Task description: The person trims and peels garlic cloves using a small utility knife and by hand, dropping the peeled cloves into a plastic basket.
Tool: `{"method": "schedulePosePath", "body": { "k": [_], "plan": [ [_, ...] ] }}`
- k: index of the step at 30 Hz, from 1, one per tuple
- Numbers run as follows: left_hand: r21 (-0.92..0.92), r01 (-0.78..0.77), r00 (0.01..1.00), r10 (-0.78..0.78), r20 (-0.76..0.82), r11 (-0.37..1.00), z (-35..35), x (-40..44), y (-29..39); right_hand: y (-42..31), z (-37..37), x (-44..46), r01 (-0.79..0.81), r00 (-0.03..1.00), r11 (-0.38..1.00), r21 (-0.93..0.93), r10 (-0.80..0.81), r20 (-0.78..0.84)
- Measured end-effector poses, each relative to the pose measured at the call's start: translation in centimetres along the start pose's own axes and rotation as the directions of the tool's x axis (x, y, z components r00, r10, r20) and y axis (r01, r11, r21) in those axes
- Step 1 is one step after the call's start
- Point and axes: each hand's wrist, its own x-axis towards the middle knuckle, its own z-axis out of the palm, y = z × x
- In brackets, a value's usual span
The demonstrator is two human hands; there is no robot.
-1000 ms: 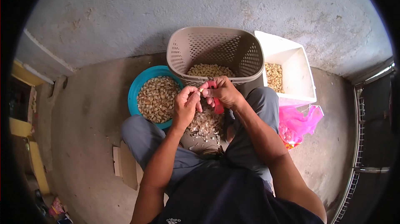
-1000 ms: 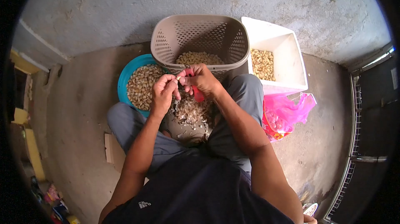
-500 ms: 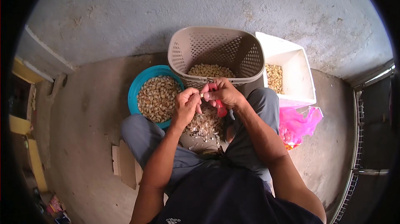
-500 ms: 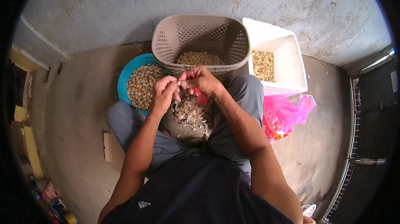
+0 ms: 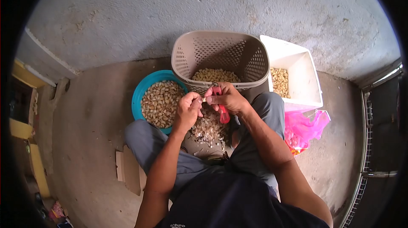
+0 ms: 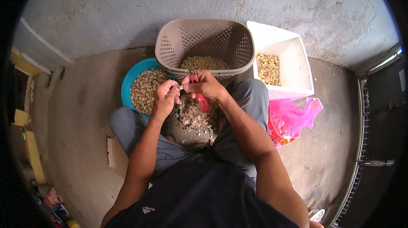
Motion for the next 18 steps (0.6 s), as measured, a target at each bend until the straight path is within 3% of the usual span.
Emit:
{"method": "schedulePosePath", "body": {
  "k": [2,3,6,10,16,18],
  "plan": [
    [0.131,-0.012,0.999,0.017,-0.036,0.991,0.2,-0.2,-0.3,0.3,0.2,0.3,-0.016,1.0,0.98,0.197,0.016,0.003],
    [0.082,-0.024,0.998,0.029,-0.057,0.996,0.5,-0.3,-0.2,0.4,0.3,0.5,-0.024,1.0,0.955,0.294,0.024,0.004],
    [-0.108,-0.05,0.991,0.037,-0.126,0.993,1.4,-0.3,0.5,1.0,0.3,0.8,-0.019,1.0,0.932,0.362,0.024,-0.009],
    [-0.104,-0.095,0.986,0.08,-0.146,0.99,1.6,-0.3,0.6,1.4,0.8,0.7,-0.042,0.999,0.89,0.454,0.039,0.017],
    [-0.058,-0.183,0.957,0.164,-0.238,0.981,1.8,-0.6,0.4,1.6,1.3,0.9,0.012,0.999,0.939,0.344,0.004,-0.045],
    [-0.03,-0.202,0.95,0.188,-0.25,0.979,1.7,-0.4,0.1,1.8,1.5,1.0,0.048,0.997,0.978,0.203,-0.035,-0.07]
  ]
}}
